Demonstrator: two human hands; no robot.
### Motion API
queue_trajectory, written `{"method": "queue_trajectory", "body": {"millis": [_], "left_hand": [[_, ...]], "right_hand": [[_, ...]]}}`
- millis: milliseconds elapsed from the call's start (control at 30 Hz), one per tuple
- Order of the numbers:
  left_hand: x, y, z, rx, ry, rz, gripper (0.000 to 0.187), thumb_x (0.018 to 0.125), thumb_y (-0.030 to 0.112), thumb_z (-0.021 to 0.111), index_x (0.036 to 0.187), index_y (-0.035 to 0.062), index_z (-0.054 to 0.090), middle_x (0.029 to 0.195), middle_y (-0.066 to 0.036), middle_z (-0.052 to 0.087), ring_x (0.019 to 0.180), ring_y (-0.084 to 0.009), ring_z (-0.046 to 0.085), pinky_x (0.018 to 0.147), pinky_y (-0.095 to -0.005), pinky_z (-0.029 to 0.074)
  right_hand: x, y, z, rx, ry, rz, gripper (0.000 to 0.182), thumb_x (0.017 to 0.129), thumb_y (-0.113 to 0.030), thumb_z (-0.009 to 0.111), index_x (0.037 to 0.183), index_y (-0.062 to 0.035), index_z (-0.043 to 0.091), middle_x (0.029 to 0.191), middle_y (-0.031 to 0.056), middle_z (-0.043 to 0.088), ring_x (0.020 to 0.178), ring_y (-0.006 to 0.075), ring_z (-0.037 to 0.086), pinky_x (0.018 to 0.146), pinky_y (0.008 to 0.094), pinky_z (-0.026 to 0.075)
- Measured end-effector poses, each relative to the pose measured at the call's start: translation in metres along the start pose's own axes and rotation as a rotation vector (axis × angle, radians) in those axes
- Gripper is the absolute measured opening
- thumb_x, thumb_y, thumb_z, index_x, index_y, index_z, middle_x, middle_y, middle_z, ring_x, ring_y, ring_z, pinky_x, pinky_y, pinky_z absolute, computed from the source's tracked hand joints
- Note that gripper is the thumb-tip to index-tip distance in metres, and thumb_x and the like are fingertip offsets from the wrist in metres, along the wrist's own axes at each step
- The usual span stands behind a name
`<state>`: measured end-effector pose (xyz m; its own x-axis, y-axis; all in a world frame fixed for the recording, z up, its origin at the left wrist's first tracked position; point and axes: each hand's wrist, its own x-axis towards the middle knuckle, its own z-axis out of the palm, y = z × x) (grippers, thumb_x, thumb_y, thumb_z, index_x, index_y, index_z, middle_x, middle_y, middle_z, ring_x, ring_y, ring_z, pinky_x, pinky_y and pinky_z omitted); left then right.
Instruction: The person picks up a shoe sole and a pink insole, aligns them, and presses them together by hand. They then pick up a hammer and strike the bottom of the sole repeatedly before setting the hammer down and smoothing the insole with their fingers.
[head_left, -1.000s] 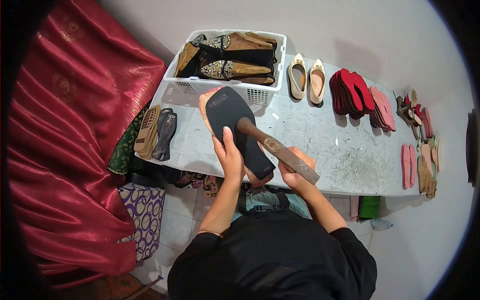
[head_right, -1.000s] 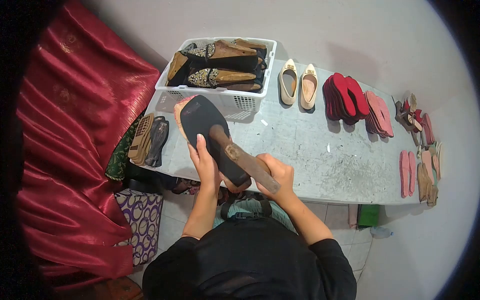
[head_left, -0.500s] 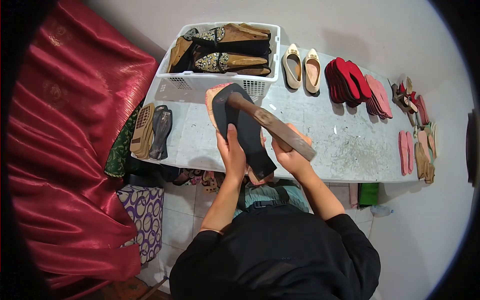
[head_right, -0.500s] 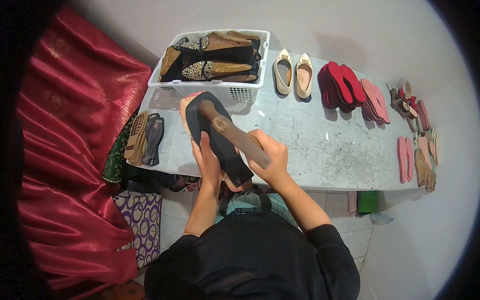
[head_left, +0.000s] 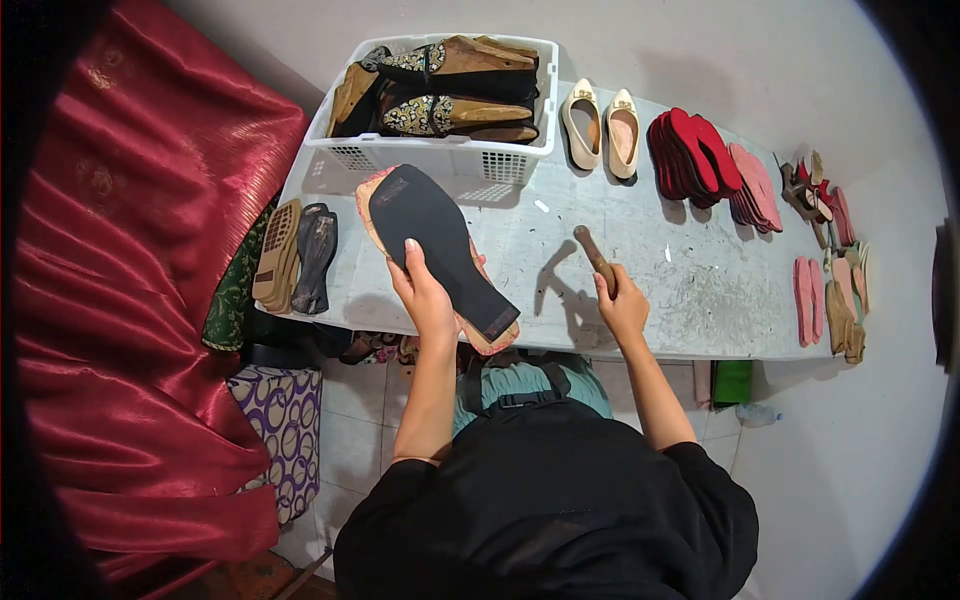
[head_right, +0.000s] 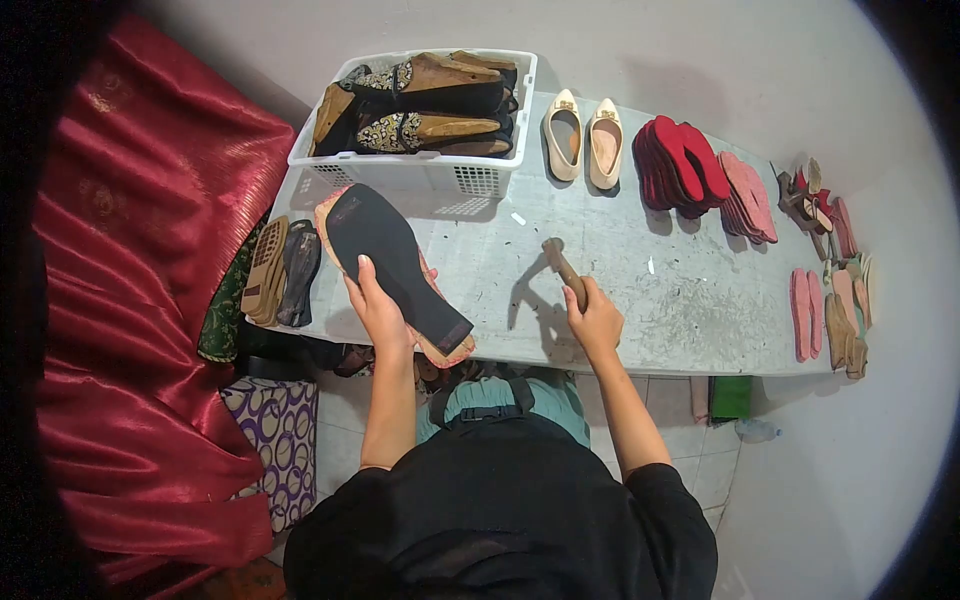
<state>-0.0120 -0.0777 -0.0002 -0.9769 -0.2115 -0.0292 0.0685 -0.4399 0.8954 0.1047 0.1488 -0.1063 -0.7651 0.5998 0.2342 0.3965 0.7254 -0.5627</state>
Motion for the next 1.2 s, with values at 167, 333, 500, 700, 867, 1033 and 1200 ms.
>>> {"method": "queue_trajectory", "body": {"millis": [167,333,500,700,867,1033,1200], "left_hand": [[0.007,-0.011,-0.005,-0.067,-0.044,-0.047,0.038,0.095,0.027,0.046,0.123,0.0018,0.043,0.114,-0.008,0.052,0.101,-0.0148,0.050,0.087,-0.0267,0.039],[0.006,-0.010,-0.004,-0.085,-0.043,-0.073,0.037,0.095,0.026,0.046,0.123,0.0023,0.043,0.113,-0.008,0.052,0.100,-0.0146,0.051,0.086,-0.0266,0.040],[0.010,-0.019,0.001,-0.062,-0.021,0.024,0.039,0.092,0.030,0.047,0.121,0.0059,0.036,0.096,-0.012,0.055,0.068,-0.0251,0.061,0.057,-0.0405,0.055],[0.004,-0.021,0.009,-0.079,-0.106,-0.096,0.037,0.093,0.030,0.045,0.119,0.0059,0.036,0.093,-0.013,0.056,0.065,-0.0259,0.061,0.055,-0.0395,0.055],[-0.004,-0.027,0.023,-0.151,-0.141,-0.201,0.037,0.093,0.032,0.044,0.118,0.0059,0.035,0.092,-0.014,0.056,0.065,-0.0262,0.062,0.055,-0.0385,0.055],[-0.016,-0.029,0.043,-0.205,-0.163,-0.229,0.037,0.093,0.032,0.044,0.117,0.0058,0.035,0.093,-0.015,0.057,0.064,-0.0275,0.062,0.053,-0.0377,0.055],[-0.034,-0.029,0.064,-0.275,-0.164,-0.262,0.030,0.093,0.025,0.047,0.117,0.0073,0.041,0.101,-0.008,0.055,0.087,-0.0196,0.059,0.071,-0.0313,0.052]], "right_hand": [[-0.005,0.028,0.020,-0.203,0.067,-0.121,0.029,0.079,-0.038,0.061,0.095,-0.0148,0.058,0.073,0.0078,0.060,0.063,0.0280,0.060,0.053,0.0387,0.046],[-0.006,0.031,0.029,-0.314,0.060,-0.229,0.029,0.074,-0.034,0.066,0.093,-0.0132,0.059,0.070,0.0062,0.055,0.064,0.0257,0.057,0.053,0.0377,0.045],[-0.011,0.030,0.040,-0.344,0.050,-0.232,0.032,0.071,-0.035,0.067,0.092,-0.0123,0.059,0.074,0.0053,0.056,0.069,0.0245,0.056,0.058,0.0366,0.043],[-0.013,0.031,0.045,-0.343,0.066,-0.225,0.035,0.070,-0.035,0.069,0.094,-0.0120,0.059,0.087,0.0049,0.058,0.083,0.0235,0.053,0.068,0.0373,0.040],[-0.006,-0.021,-0.007,0.238,0.079,-0.379,0.053,0.070,-0.032,0.070,0.115,-0.0083,0.053,0.111,0.0119,0.054,0.102,0.0292,0.050,0.086,0.0401,0.038],[-0.029,-0.088,-0.061,0.161,0.072,-0.836,0.054,0.070,-0.034,0.071,0.119,-0.0184,0.055,0.121,-0.0008,0.054,0.113,0.0171,0.048,0.097,0.0387,0.033],[-0.038,-0.082,-0.057,-0.071,0.170,-0.769,0.035,0.077,-0.022,0.061,0.113,-0.0222,0.062,0.117,-0.0067,0.058,0.109,0.0120,0.051,0.100,0.0388,0.030]]}}
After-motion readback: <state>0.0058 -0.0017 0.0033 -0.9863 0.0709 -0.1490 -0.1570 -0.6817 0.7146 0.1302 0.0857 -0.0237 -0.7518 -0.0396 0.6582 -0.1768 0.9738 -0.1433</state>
